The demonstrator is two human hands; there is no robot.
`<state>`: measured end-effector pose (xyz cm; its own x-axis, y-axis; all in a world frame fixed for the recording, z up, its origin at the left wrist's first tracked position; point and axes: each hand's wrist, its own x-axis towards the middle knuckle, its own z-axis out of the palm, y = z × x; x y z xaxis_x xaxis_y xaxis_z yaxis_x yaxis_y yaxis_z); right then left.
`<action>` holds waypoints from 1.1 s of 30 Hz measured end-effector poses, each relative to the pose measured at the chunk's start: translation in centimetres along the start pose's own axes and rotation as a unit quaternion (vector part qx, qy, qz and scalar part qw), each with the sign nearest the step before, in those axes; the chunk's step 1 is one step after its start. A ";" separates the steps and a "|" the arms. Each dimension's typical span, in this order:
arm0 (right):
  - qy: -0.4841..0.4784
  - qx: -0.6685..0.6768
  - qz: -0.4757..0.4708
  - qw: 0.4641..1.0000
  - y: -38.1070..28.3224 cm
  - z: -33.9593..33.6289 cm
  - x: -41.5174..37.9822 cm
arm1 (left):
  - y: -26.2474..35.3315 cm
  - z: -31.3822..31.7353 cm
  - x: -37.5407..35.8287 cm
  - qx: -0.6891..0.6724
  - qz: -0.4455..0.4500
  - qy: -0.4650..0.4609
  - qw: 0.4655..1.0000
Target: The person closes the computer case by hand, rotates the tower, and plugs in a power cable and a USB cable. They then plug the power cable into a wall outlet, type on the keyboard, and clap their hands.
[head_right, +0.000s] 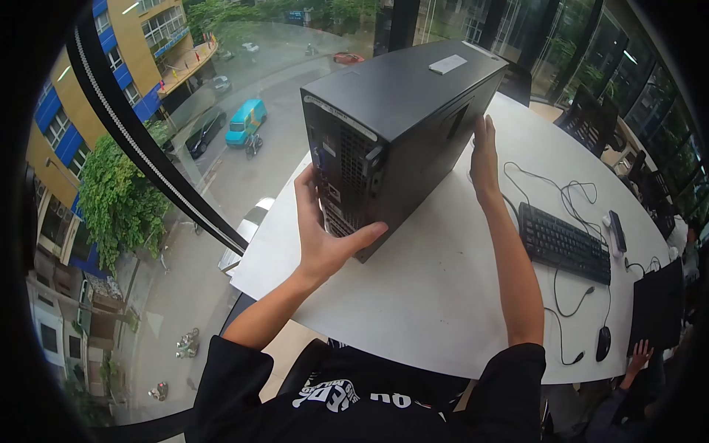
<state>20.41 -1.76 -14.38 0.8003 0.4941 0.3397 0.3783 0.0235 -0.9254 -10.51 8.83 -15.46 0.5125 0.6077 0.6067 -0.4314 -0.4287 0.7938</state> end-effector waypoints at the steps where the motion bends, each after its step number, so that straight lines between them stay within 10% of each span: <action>1: -0.013 -0.008 0.002 1.000 -0.8 0.0 -1.9 | 0.1 -0.7 0.2 -0.002 -0.014 -0.017 1.000; 13: -0.214 -0.192 -0.118 0.951 -7.6 4.0 -19.4 | -4.6 -3.9 4.1 -0.160 -0.218 -0.234 0.934; 33: -0.239 -0.189 -0.130 0.944 -6.2 -5.3 -16.2 | 0.2 11.1 -0.9 -0.161 -0.121 -0.124 0.972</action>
<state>7.56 -14.53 -13.26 0.3907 0.8520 0.3484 0.7441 -0.0695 -0.6645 -2.79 0.75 -15.40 0.7739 0.4677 0.4271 -0.4650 -0.0381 0.8845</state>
